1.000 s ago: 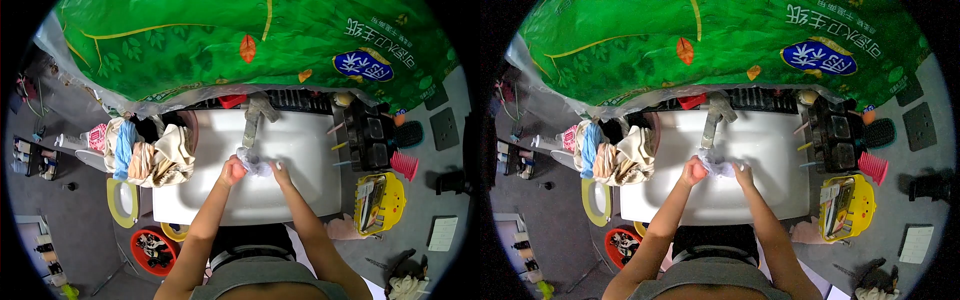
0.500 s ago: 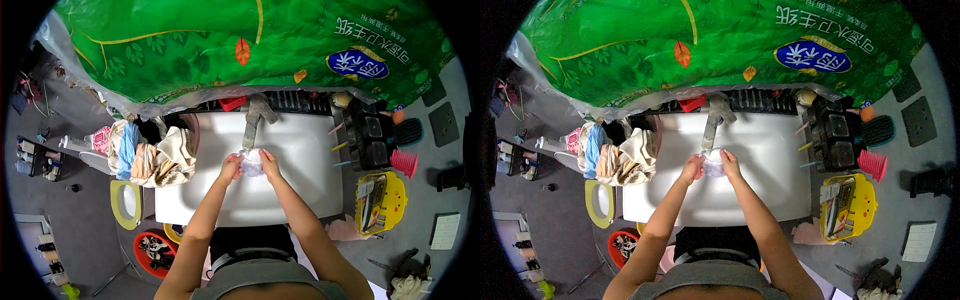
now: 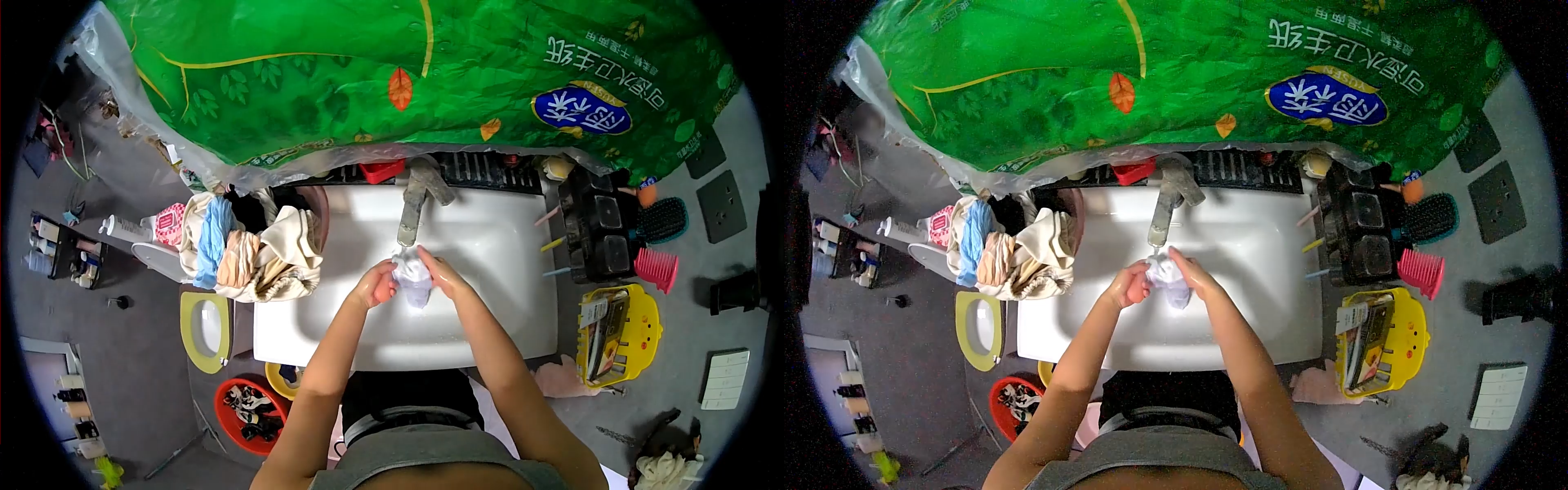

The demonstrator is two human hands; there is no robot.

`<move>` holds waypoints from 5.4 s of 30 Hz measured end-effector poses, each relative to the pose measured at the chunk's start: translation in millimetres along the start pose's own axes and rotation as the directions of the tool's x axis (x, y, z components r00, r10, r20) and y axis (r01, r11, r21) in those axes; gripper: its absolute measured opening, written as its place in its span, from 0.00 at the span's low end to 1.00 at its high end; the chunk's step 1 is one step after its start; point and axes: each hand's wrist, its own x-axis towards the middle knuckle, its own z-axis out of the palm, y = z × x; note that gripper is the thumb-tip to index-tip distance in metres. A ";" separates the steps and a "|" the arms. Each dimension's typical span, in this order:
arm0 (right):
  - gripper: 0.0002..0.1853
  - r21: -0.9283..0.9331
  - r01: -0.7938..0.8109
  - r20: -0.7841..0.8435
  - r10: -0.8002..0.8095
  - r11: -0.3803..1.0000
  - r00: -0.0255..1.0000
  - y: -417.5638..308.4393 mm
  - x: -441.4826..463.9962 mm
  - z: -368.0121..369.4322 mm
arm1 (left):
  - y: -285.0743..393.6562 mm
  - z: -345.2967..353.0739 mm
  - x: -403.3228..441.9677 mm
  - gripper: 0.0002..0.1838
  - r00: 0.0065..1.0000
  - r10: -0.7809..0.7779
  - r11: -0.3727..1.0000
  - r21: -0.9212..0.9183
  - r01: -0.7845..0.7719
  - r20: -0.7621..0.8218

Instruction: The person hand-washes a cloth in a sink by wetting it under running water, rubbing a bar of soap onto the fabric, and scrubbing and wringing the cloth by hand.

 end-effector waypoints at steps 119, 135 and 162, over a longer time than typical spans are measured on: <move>0.19 0.603 0.024 -0.080 0.030 0.798 0.996 49.1 36.1 44.7 | -53.3 -6.0 62.8 0.17 0.471 0.875 0.385 0.750 -0.538 -0.111; 0.24 0.638 -0.143 0.031 0.161 0.756 0.986 42.5 13.6 48.7 | -49.6 -14.0 68.2 0.17 0.770 0.475 0.865 0.064 -0.498 -0.426; 0.29 0.709 0.037 -0.064 0.012 0.704 0.998 52.1 19.9 45.4 | -78.1 32.8 42.6 0.18 0.267 0.948 0.269 0.890 -0.368 -0.176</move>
